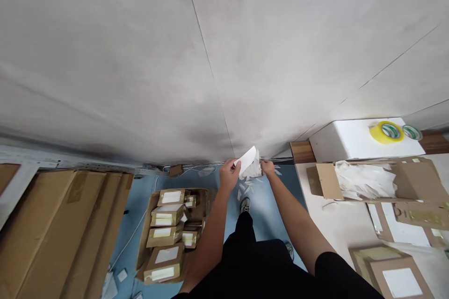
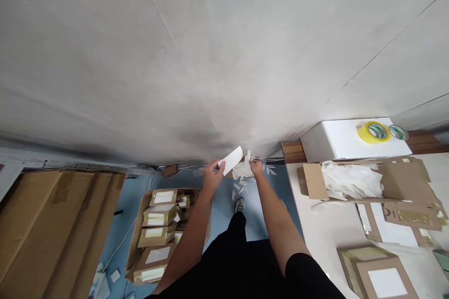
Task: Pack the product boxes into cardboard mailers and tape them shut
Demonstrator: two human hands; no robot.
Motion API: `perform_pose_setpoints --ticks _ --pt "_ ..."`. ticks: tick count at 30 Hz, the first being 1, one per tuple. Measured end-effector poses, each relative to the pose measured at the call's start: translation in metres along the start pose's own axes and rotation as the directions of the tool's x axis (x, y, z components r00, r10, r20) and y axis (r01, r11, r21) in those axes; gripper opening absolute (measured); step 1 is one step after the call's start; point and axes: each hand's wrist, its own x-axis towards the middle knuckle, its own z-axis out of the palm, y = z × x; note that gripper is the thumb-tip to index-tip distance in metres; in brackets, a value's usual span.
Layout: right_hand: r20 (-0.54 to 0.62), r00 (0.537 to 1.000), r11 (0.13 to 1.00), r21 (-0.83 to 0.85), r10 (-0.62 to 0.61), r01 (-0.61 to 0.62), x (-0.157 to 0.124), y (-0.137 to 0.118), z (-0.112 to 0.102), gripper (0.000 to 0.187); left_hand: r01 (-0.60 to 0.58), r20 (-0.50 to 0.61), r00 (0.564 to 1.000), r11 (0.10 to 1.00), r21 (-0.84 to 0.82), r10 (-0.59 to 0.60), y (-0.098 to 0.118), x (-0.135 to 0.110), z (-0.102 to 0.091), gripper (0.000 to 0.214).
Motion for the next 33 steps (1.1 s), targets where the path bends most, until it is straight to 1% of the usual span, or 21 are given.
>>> perform_pose_setpoints --ticks 2,4,6,8,10,11,13,15,17,18,20,21,24,26,28,30,31,33 --pt "-0.036 0.996 0.997 0.007 0.076 -0.076 -0.007 -0.003 -0.006 0.033 -0.05 0.018 0.999 0.998 0.026 0.049 0.002 0.003 0.003 0.029" --pt "-0.075 0.986 0.988 0.048 0.149 -0.146 -0.022 -0.01 -0.016 0.038 -0.116 0.044 0.992 0.992 0.047 0.114 0.005 0.005 0.009 0.028" --pt "-0.106 0.971 0.968 0.15 0.216 -0.199 -0.042 -0.022 -0.031 0.045 -0.191 0.067 0.98 0.98 0.056 0.188 0.012 0.008 0.018 0.027" --pt "-0.114 0.963 0.938 0.28 0.243 -0.204 -0.064 -0.039 -0.049 0.049 -0.274 0.068 0.961 0.96 0.062 0.27 0.022 0.011 0.032 0.025" --pt "-0.133 0.971 0.93 0.338 0.197 -0.142 -0.086 -0.061 -0.07 0.049 -0.365 0.057 0.931 0.929 0.061 0.362 0.036 0.013 0.049 0.023" --pt "-0.128 0.98 0.933 0.344 0.153 -0.1 -0.097 -0.073 -0.081 0.048 -0.412 0.054 0.911 0.909 0.056 0.409 0.045 0.013 0.059 0.022" --pt "-0.114 0.992 0.938 0.346 0.054 -0.012 -0.116 -0.095 -0.105 0.049 -0.504 0.066 0.863 0.863 0.035 0.501 0.066 0.01 0.079 0.02" --pt "-0.142 0.99 0.93 0.362 -0.018 0.069 -0.134 -0.114 -0.129 0.048 -0.582 0.084 0.811 0.813 0.009 0.58 0.089 0.002 0.102 0.016" --pt "-0.211 0.977 0.898 0.421 -0.041 0.129 -0.154 -0.125 -0.154 0.049 -0.648 0.099 0.757 0.761 -0.016 0.646 0.114 -0.014 0.125 0.013" --pt "-0.259 0.965 0.877 0.453 -0.04 0.158 -0.164 -0.129 -0.168 0.05 -0.675 0.105 0.732 0.738 -0.028 0.673 0.125 -0.024 0.138 0.015" --pt "-0.356 0.934 0.839 0.501 -0.026 0.214 -0.186 -0.13 -0.195 0.05 -0.714 0.118 0.691 0.699 -0.05 0.714 0.146 -0.048 0.164 0.027" --pt "-0.4 0.916 0.824 0.513 -0.019 0.241 -0.198 -0.13 -0.208 0.048 -0.725 0.126 0.676 0.686 -0.062 0.726 0.155 -0.062 0.177 0.035" --pt "-0.503 0.864 0.792 0.529 0.002 0.306 -0.233 -0.123 -0.249 0.041 -0.733 0.149 0.657 0.672 -0.102 0.739 0.178 -0.107 0.219 0.056" --pt "-0.567 0.823 0.773 0.539 0.038 0.335 -0.254 -0.116 -0.277 0.036 -0.738 0.169 0.638 0.659 -0.143 0.751 0.192 -0.137 0.244 0.063" --pt "-0.632 0.769 0.75 0.556 0.102 0.358 -0.271 -0.105 -0.304 0.033 -0.746 0.208 0.602 0.636 -0.2 0.771 0.206 -0.164 0.266 0.066" --pt "-0.682 0.711 0.726 0.575 0.17 0.378 -0.285 -0.091 -0.33 0.032 -0.736 0.277 0.562 0.624 -0.262 0.78 0.22 -0.188 0.284 0.07" --pt "-0.698 0.688 0.715 0.583 0.197 0.386 -0.291 -0.082 -0.343 0.032 -0.718 0.318 0.55 0.632 -0.292 0.772 0.226 -0.198 0.292 0.074" --pt "-0.719 0.652 0.697 0.596 0.242 0.399 -0.301 -0.063 -0.366 0.032 -0.648 0.41 0.541 0.675 -0.353 0.734 0.237 -0.215 0.308 0.089"
